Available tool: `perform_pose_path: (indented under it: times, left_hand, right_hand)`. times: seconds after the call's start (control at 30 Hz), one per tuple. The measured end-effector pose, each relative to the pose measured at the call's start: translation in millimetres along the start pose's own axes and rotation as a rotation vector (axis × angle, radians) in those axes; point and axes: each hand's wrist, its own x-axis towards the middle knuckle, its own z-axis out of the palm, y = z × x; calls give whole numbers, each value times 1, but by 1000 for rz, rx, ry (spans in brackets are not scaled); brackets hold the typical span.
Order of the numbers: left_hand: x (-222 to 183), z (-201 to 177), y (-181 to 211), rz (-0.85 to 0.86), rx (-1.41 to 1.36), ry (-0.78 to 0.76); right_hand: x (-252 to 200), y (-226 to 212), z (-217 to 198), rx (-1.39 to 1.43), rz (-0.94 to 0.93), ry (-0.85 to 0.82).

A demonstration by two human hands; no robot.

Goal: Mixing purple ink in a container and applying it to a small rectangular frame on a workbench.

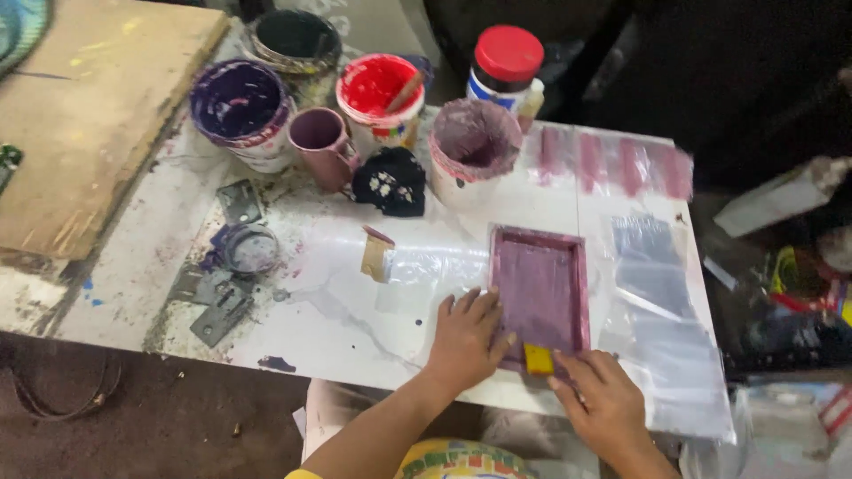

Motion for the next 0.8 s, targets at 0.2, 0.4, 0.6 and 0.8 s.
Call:
perform_pose_path:
  times: [0.2,0.4,0.6,0.8]
  left_hand:
    - [3,0,0,-50,10,-57]
    - [3,6,-4,-24,-3,13]
    - [2,2,0,0,21,68]
    - [3,-2,4,-21,67,-51]
  right_hand:
    - [-22,19,31,-187,-69,-276]
    - [0,13,35,-238,-64,-328]
    - [39,15,25,-257,-190,-208]
    - [69,29,30,-102,28,-485]
